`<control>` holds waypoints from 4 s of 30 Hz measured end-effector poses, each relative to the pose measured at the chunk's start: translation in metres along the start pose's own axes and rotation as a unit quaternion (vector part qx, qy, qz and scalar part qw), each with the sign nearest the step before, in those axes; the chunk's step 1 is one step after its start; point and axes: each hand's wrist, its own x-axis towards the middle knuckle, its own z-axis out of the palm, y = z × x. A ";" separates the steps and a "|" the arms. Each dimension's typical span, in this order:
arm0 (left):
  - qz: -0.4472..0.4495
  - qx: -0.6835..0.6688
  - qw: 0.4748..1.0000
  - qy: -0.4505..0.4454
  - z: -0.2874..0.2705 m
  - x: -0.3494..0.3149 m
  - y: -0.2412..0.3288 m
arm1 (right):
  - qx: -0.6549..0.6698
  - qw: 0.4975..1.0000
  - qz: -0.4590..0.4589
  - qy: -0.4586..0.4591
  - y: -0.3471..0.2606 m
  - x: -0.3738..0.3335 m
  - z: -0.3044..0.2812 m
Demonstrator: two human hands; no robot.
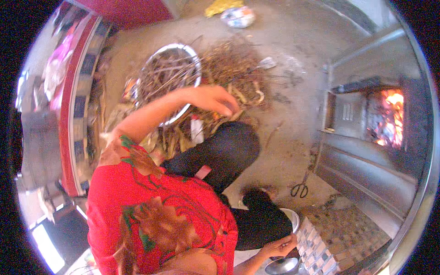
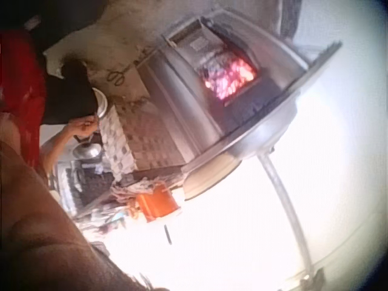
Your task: The person tends a wood-burning stove by adding small sticks to the fire. Then the person picks up a bowl of cubed white food and uses chopsticks to stir the contents before placing the bowl on the floor.
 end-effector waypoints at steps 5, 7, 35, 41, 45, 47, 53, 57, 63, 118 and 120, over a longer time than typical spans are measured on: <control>-0.201 -0.150 0.914 0.320 -0.064 -0.187 -0.022 | -0.044 0.998 0.001 0.052 -0.011 -0.012 -0.003; -0.261 -0.163 0.798 0.517 -0.046 -0.276 -0.076 | -0.110 0.994 -0.023 0.009 -0.019 0.001 -0.003; -0.499 -0.066 0.793 0.344 0.000 -0.329 -0.123 | -0.200 0.980 -0.009 0.018 0.007 -0.012 -0.005; -0.361 -0.042 0.864 0.348 -0.029 -0.344 -0.046 | -0.190 0.981 -0.022 0.020 0.010 -0.010 -0.003; -0.236 -0.061 0.874 0.419 -0.030 -0.299 -0.061 | -0.189 0.981 -0.014 0.031 0.005 -0.013 -0.003; -0.163 -0.073 0.857 0.484 -0.017 -0.260 -0.076 | -0.179 0.984 0.016 0.013 -0.004 -0.011 -0.005; -0.260 0.074 0.789 0.552 0.009 -0.160 -0.197 | -0.155 0.987 -0.019 0.030 0.001 -0.011 -0.003; -0.411 0.110 0.743 0.517 0.016 -0.112 -0.205 | -0.182 0.983 0.010 0.026 -0.012 -0.013 -0.007; -0.475 0.042 0.686 0.549 0.012 -0.091 -0.213 | -0.157 0.986 -0.005 0.047 -0.008 -0.017 -0.007; 0.092 -0.641 0.688 0.328 0.048 0.005 0.002 | -0.095 0.992 0.007 0.080 -0.013 -0.015 0.000; 0.101 -0.623 0.704 0.326 0.051 0.006 0.008 | -0.095 0.993 0.018 0.074 -0.019 -0.013 -0.001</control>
